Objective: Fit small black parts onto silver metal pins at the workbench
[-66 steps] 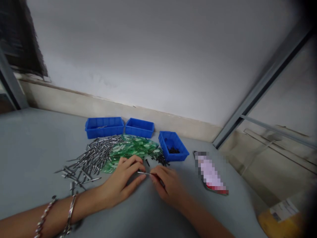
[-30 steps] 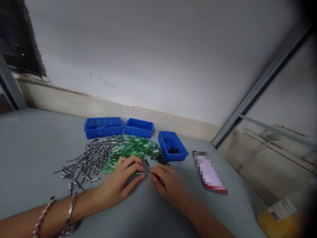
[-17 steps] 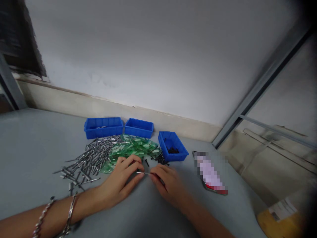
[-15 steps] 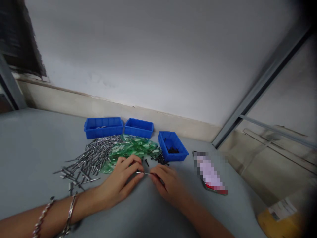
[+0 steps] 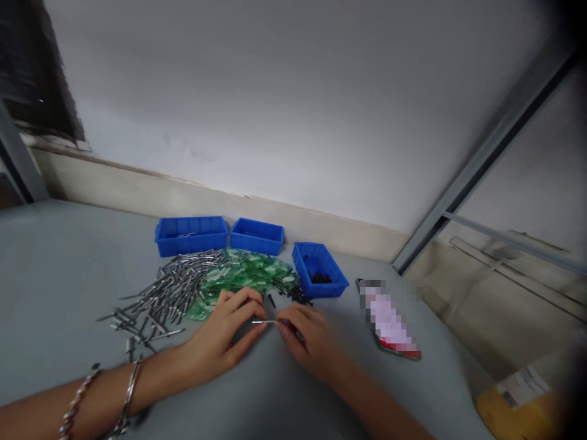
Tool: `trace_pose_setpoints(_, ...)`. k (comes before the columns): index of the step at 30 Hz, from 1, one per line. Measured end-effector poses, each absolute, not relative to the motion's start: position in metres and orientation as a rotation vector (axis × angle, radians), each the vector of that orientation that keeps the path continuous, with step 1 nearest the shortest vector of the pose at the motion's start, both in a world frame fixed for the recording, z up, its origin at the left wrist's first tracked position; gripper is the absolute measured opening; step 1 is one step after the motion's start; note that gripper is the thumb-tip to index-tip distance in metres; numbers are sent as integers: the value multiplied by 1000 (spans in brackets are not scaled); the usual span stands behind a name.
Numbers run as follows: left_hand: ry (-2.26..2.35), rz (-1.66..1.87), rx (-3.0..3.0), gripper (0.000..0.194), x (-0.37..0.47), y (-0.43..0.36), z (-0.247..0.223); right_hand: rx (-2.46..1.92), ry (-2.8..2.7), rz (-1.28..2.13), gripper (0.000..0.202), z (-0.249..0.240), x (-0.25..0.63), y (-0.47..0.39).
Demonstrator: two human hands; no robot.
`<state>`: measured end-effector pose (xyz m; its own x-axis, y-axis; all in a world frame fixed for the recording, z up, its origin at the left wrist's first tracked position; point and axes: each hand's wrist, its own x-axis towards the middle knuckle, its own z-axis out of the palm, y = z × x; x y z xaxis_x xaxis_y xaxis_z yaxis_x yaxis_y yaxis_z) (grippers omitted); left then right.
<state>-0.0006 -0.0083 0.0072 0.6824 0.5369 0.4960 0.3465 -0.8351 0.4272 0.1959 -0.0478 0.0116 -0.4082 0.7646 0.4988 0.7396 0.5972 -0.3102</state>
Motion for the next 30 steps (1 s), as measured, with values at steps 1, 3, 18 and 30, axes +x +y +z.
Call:
trace_pose_setpoints(1,695,908,2600,10,-1,-8,7,-1179,-2214,51,24,12,196,-48)
trace_pose_setpoints(3,691,914,2601,10,0,-8,8,-1171,-2209,48,23,11,196,-48)
trace_pose_setpoints(18,672,919,2594,10,-1,-8,8,-1179,-2216,74,26,14,196,-48)
trace_pose_setpoints(30,674,960,2603,11,-1,-8,7,-1170,-2217,45,29,15,196,-49)
